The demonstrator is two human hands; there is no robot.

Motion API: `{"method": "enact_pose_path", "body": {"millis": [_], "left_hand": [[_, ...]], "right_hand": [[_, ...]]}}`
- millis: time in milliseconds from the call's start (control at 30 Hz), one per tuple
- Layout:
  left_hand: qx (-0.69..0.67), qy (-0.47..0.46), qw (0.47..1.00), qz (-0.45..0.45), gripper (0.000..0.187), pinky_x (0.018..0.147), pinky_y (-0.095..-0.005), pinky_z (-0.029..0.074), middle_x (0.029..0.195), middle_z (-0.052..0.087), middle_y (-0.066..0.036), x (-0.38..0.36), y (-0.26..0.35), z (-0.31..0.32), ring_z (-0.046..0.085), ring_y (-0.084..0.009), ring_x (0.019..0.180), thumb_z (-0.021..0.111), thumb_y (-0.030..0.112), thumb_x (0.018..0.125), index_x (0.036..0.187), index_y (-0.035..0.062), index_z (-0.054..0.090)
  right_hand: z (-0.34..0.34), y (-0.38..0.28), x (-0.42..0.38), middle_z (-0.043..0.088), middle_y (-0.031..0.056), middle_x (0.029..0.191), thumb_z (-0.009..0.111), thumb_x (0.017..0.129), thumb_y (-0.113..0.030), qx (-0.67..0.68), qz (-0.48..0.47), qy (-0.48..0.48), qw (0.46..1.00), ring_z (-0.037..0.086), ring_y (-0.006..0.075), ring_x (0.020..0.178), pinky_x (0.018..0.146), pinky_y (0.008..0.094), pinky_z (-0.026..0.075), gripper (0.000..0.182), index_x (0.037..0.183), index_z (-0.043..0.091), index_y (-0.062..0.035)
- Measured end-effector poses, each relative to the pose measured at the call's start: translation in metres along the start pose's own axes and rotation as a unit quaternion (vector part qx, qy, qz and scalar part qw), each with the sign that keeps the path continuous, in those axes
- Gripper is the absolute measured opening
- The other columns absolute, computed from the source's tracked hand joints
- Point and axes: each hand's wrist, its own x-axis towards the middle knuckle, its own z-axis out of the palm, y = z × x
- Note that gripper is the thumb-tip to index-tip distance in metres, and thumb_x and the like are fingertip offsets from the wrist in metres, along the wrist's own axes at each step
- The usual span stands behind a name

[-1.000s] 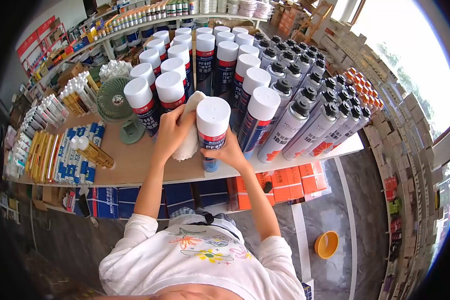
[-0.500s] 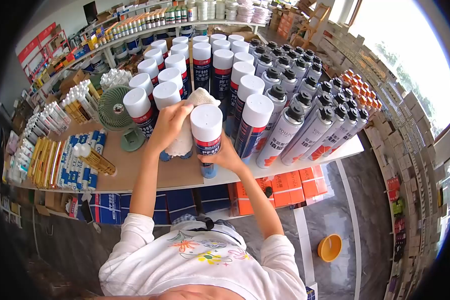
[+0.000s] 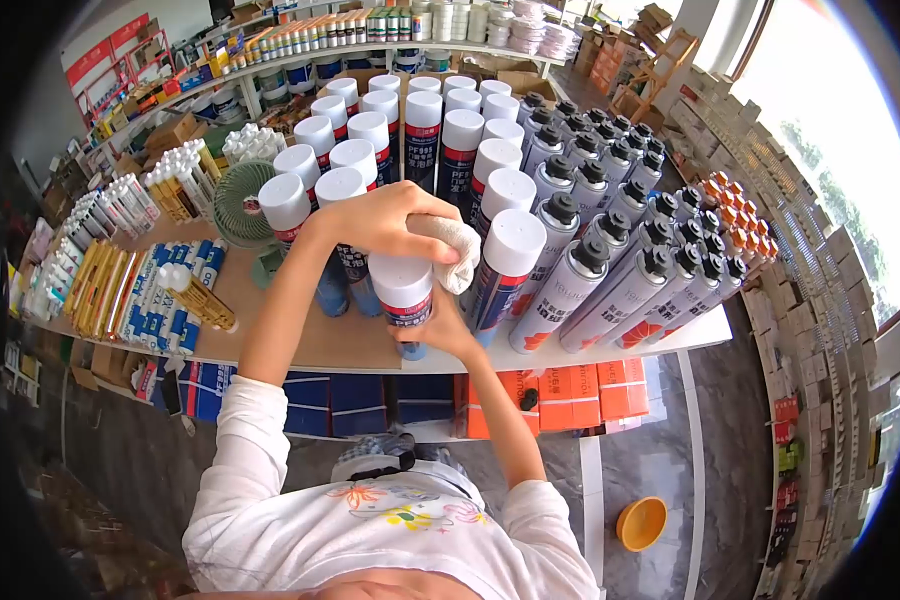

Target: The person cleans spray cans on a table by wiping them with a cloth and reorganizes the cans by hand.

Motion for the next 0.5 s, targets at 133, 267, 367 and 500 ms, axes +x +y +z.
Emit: {"method": "enact_pose_path", "body": {"millis": [133,267,367,500], "left_hand": [[-0.008,-0.016,1.000,0.009,0.048,0.068,-0.0315,0.050,0.084,0.070,-0.012,0.001,0.011,0.001,0.065,-0.0189,0.074,0.066,0.046,0.081,0.099,0.0023,0.071],[0.021,0.100,0.992,-0.069,0.035,0.064,-0.0272,0.044,0.075,0.064,-0.005,0.001,-0.003,0.000,0.054,-0.0088,0.069,0.065,0.036,0.084,0.090,0.0021,0.068],[0.035,0.099,0.990,-0.098,0.035,0.062,-0.0274,0.043,0.074,0.064,-0.005,0.002,-0.004,-0.005,0.053,-0.0079,0.067,0.064,0.036,0.085,0.088,0.0020,0.068],[0.087,0.072,0.991,-0.078,0.034,0.065,-0.0302,0.046,0.077,0.066,-0.011,0.003,0.013,-0.006,0.058,-0.0146,0.067,0.063,0.034,0.084,0.092,0.0010,0.069]], "right_hand": [[0.000,-0.001,-0.002,0.063,0.0074,0.104,0.087,0.057,-0.016,0.000,0.010,-0.012,1.000,0.060,0.0165,0.095,0.085,0.0329,0.050,0.067,0.113,0.054,-0.0002],[-0.010,0.004,0.003,0.063,0.0137,0.113,0.087,0.058,-0.025,-0.005,0.013,-0.022,1.000,0.061,0.0209,0.101,0.090,0.0354,0.049,0.089,0.131,0.043,0.0001],[-0.005,0.002,0.008,0.063,0.0144,0.112,0.087,0.058,-0.025,0.000,-0.020,0.005,1.000,0.062,0.0226,0.101,0.090,0.0365,0.050,0.091,0.132,0.042,-0.0001],[-0.003,-0.006,0.012,0.061,0.0153,0.116,0.087,0.059,-0.024,-0.008,-0.013,-0.013,1.000,0.060,0.0234,0.105,0.093,0.0371,0.048,0.092,0.134,0.039,-0.0001]]}}
